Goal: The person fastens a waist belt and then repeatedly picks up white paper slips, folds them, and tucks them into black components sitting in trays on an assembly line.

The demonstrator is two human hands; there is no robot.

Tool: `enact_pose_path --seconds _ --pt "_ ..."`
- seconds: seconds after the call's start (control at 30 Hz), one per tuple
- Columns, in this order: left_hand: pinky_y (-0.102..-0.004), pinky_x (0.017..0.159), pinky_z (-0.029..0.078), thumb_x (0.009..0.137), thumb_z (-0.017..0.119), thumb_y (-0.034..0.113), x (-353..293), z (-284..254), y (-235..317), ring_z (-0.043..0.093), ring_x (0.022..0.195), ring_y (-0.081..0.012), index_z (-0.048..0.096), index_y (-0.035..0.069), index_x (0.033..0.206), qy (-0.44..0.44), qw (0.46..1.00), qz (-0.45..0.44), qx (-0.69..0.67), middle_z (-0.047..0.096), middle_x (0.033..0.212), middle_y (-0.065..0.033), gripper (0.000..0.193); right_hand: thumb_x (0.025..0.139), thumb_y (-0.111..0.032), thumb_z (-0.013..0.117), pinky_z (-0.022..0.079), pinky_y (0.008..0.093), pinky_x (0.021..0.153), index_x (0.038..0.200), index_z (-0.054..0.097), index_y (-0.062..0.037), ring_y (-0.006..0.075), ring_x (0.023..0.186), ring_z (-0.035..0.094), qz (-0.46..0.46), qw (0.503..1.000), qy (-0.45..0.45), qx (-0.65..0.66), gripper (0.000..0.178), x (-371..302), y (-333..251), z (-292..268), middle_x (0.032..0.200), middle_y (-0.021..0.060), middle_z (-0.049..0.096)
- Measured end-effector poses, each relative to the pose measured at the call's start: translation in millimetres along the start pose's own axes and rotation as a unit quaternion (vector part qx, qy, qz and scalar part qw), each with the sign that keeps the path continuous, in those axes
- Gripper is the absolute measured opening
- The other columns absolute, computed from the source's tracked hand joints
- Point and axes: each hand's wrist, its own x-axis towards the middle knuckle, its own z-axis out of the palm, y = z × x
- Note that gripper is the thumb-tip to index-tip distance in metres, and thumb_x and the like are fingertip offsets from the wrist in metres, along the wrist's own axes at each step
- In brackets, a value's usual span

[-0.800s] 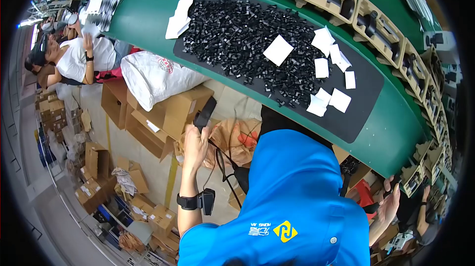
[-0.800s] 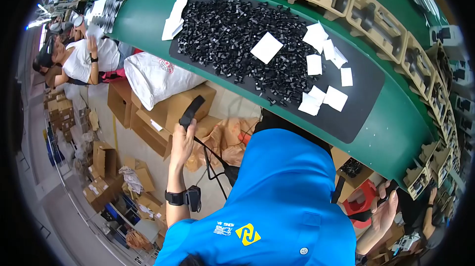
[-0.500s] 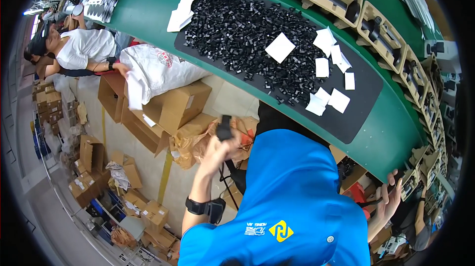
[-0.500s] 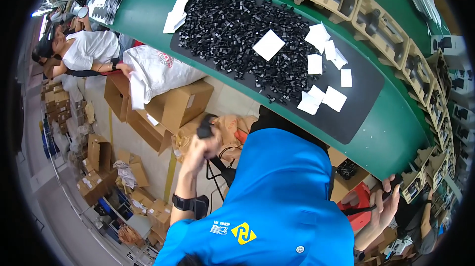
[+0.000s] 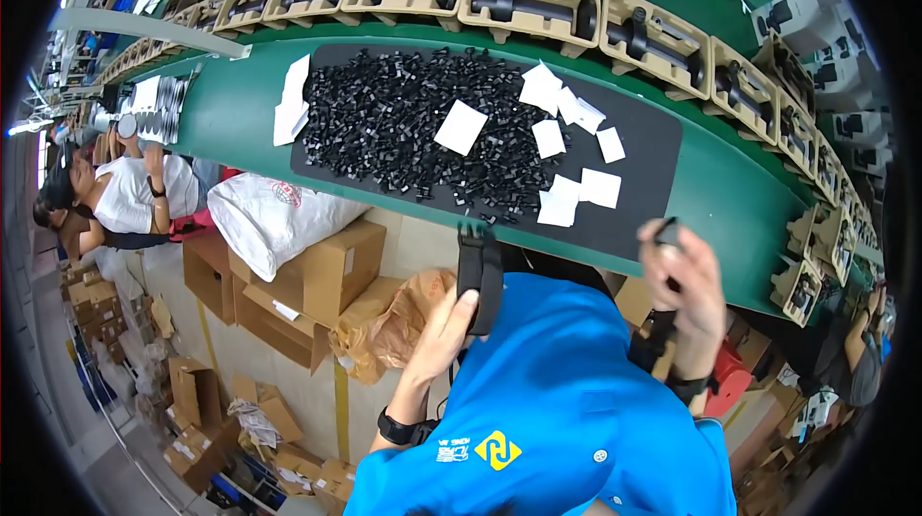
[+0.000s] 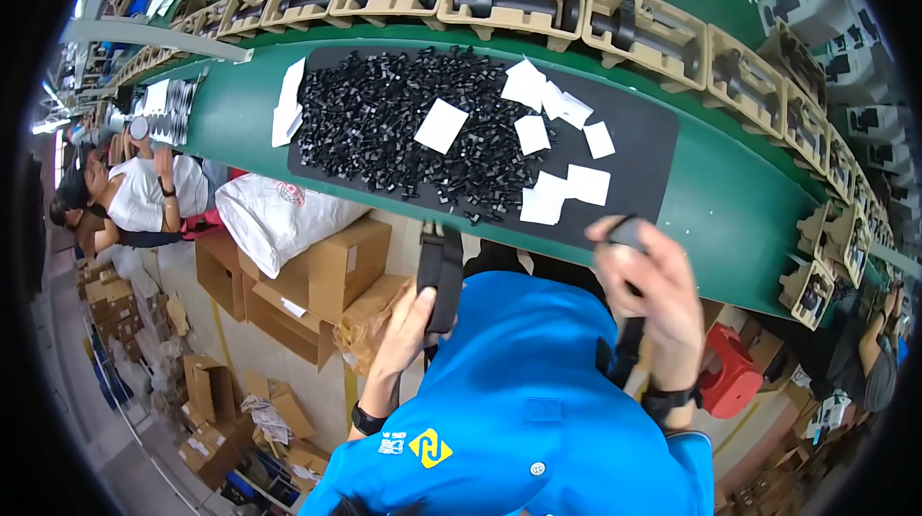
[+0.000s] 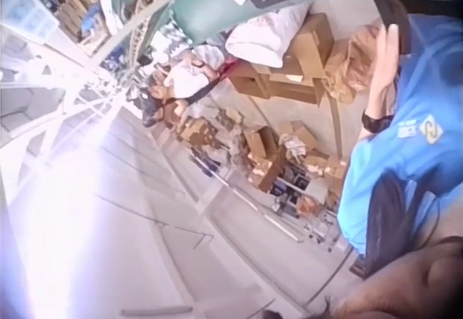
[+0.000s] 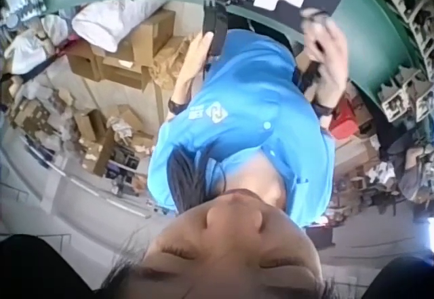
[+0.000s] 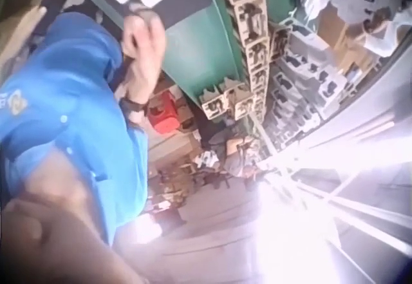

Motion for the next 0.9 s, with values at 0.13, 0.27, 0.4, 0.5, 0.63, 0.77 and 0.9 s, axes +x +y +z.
enact_pose_path --seconds 0.13,0.27,0.4,0.5,0.63,0.77,0.9 --pt "-0.0184 0.048 0.034 0.097 0.038 0.026 8 -2 4 0.042 0.054 -0.0040 0.056 0.003 0.106 0.056 0.988 0.111 0.095 0.051 0.075 0.0011 0.031 0.094 -0.012 0.043 0.020 0.0178 0.036 0.111 0.050 0.0041 0.0016 0.043 0.029 0.123 0.989 -0.080 -0.030 0.024 22 21 22 0.064 -0.0001 0.045" --pt "-0.0193 0.046 0.030 0.098 0.039 0.026 12 -3 2 0.038 0.051 -0.0035 0.056 0.001 0.103 -0.079 0.990 0.111 -0.040 0.046 0.062 0.0033 0.030 0.097 -0.023 0.043 0.023 0.0180 0.039 0.110 0.053 0.0012 0.0022 0.048 0.033 0.176 0.968 -0.175 -0.037 0.029 36 30 20 0.066 -0.0027 0.043" --pt "-0.0202 0.045 0.025 0.096 0.041 0.025 18 -3 13 0.034 0.049 -0.0032 0.058 -0.002 0.098 -0.205 0.975 0.059 -0.062 0.040 0.054 0.0046 0.032 0.098 -0.031 0.038 0.024 0.0198 0.039 0.106 0.054 -0.0006 0.0041 0.047 0.033 0.180 0.957 -0.202 -0.101 0.035 37 32 31 0.060 -0.0036 0.039" --pt "-0.0191 0.053 0.035 0.093 0.044 0.027 20 3 22 0.045 0.056 -0.0057 0.058 -0.005 0.100 -0.286 0.957 -0.003 -0.050 0.051 0.062 -0.0004 0.035 0.098 -0.036 0.038 0.023 0.0211 0.039 0.092 0.055 -0.0014 0.0039 0.044 0.031 0.209 0.943 -0.235 -0.109 0.039 38 34 31 0.056 -0.0040 0.037" --pt "-0.0215 0.043 0.031 0.075 0.054 0.037 14 9 9 0.042 0.045 -0.0077 0.057 -0.012 0.092 -0.176 0.982 -0.006 -0.072 0.063 0.084 -0.0194 0.053 0.097 -0.041 0.039 0.023 0.0220 0.039 0.079 0.056 -0.0015 0.0040 0.042 0.029 0.211 0.942 -0.225 -0.134 0.046 37 41 30 0.052 -0.0041 0.034" --pt "-0.0301 0.083 0.044 0.080 0.042 0.050 14 9 10 0.060 0.089 -0.0228 0.056 -0.008 0.103 -0.284 0.955 0.064 -0.060 0.064 0.095 -0.0167 0.064 0.095 -0.046 0.041 0.022 0.0235 0.038 0.063 0.051 -0.0041 0.0040 0.042 0.029 0.200 0.931 -0.238 -0.189 0.053 32 33 35 0.049 -0.0032 0.036" --pt "-0.0283 0.078 0.044 0.083 0.039 0.039 14 13 13 0.059 0.085 -0.0192 0.057 -0.005 0.098 -0.264 0.963 0.042 0.031 0.064 0.089 -0.0134 0.050 0.095 -0.045 0.040 0.022 0.0229 0.038 0.063 0.050 -0.0049 0.0036 0.042 0.029 0.195 0.928 -0.259 -0.183 0.052 30 33 35 0.051 -0.0031 0.038"
